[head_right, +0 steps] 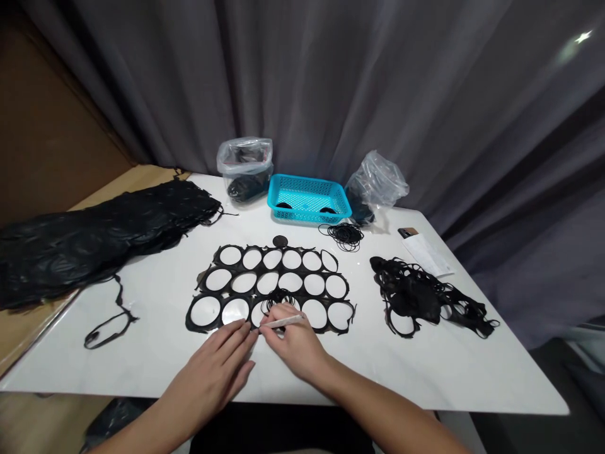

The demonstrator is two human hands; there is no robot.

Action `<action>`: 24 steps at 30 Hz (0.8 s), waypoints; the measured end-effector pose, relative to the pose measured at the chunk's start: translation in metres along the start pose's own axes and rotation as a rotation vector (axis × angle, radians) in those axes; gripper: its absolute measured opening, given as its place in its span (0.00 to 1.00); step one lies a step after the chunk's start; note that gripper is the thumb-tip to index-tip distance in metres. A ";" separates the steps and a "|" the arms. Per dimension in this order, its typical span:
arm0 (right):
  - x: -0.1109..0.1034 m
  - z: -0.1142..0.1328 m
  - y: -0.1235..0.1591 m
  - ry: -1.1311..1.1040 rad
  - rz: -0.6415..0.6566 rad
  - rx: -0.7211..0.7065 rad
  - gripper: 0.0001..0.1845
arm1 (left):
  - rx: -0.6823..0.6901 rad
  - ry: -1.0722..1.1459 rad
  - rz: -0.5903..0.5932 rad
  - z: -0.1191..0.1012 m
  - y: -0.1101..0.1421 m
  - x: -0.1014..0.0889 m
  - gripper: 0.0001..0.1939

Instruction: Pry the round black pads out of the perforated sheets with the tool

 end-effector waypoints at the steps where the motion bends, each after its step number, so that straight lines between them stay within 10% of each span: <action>1: 0.002 0.002 0.002 0.032 0.000 -0.044 0.10 | 0.002 -0.001 -0.003 0.000 0.000 0.000 0.19; 8: -0.002 0.003 -0.002 0.510 0.027 -0.426 0.11 | -0.018 0.050 -0.021 0.001 0.000 0.004 0.17; 15: -0.124 -0.057 -0.075 0.311 -0.508 0.113 0.12 | -0.034 0.074 0.011 0.003 0.003 0.003 0.19; 24: -0.036 -0.028 -0.075 -0.954 -0.023 0.459 0.21 | -0.108 0.107 -0.078 0.018 0.020 -0.019 0.19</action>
Point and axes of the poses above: each hand's wrist, its own y-axis away from the middle knuckle, its own x-axis out of the palm, z = x × y, the point moved 4 cm from there along -y, towards the middle knuckle, and after that the axes turned 1 degree about z, right-handed, at the moved point
